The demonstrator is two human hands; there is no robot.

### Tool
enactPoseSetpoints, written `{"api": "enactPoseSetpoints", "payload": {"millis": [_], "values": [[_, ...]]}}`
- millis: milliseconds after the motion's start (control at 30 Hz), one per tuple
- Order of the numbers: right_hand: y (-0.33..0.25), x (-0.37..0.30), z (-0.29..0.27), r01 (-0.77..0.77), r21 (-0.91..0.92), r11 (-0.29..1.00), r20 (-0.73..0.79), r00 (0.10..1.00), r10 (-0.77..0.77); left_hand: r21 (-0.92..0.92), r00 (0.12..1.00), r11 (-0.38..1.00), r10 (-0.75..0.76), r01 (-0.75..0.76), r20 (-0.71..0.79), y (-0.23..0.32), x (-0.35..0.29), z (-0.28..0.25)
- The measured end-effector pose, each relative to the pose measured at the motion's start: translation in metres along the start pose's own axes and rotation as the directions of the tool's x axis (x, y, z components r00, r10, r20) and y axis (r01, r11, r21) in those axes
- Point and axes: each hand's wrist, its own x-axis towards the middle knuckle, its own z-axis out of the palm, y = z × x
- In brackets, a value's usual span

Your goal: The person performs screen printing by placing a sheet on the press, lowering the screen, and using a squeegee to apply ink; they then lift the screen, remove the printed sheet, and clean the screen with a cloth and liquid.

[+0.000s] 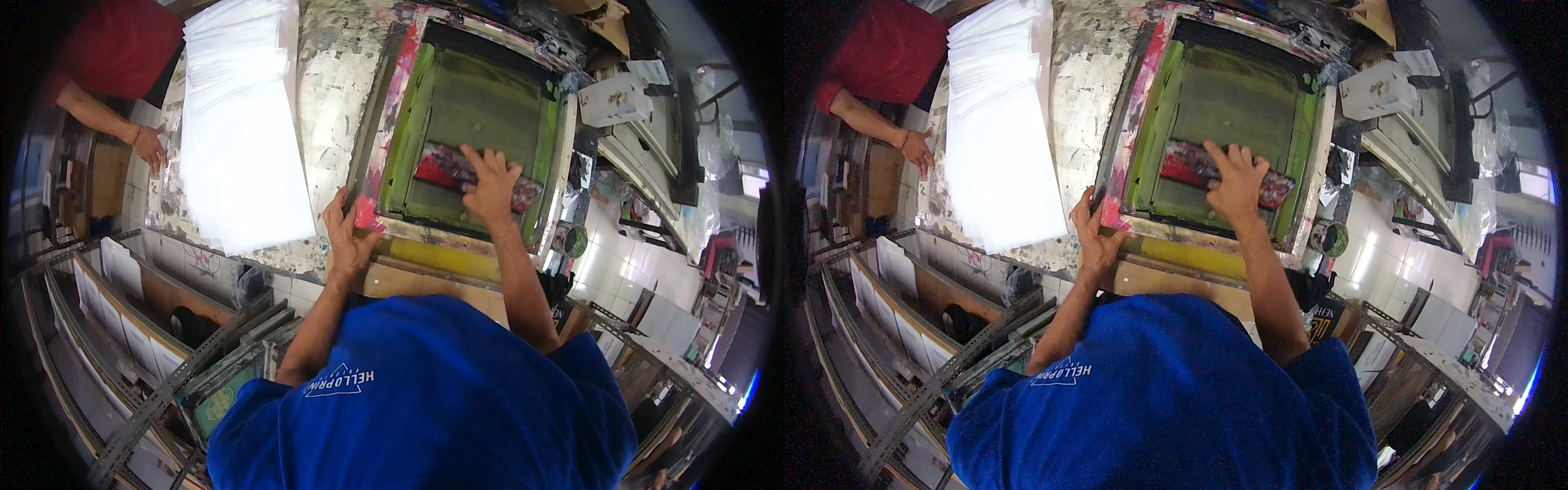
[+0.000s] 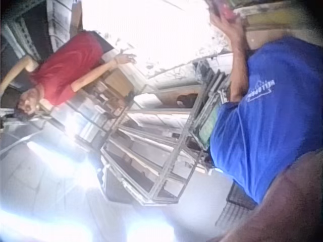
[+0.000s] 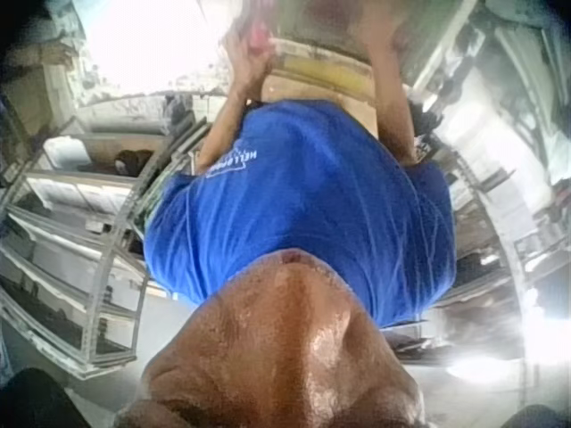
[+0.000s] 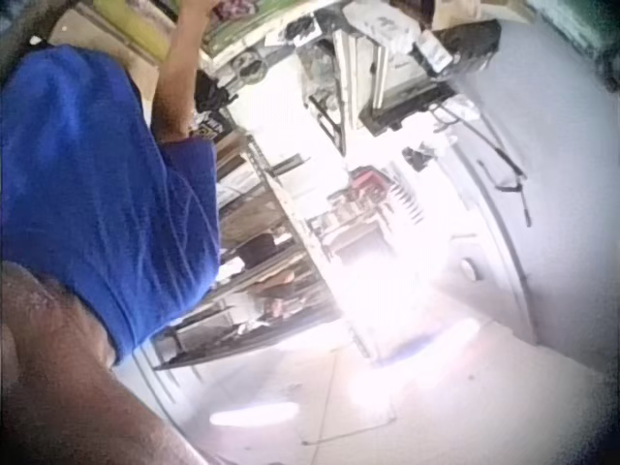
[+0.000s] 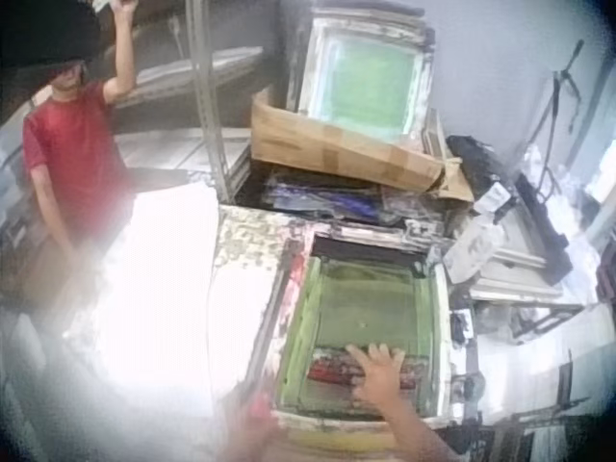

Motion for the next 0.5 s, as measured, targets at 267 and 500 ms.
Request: {"api": "enactPoseSetpoints", "payload": {"millis": [267,500], "values": [[0.068,0.116,0.010,0.014,-0.070,0.997,-0.091,0.996,-0.020,-0.003,1.000,1.000,-0.024,0.024,0.014,-0.003,-0.003,0.005],[0.123,0.207,0.023,0.037,-0.158,0.987,-0.139,0.988,-0.060,-0.046,1.000,0.999,-0.011,0.011,0.017,-0.008,-0.002,0.005]]}}
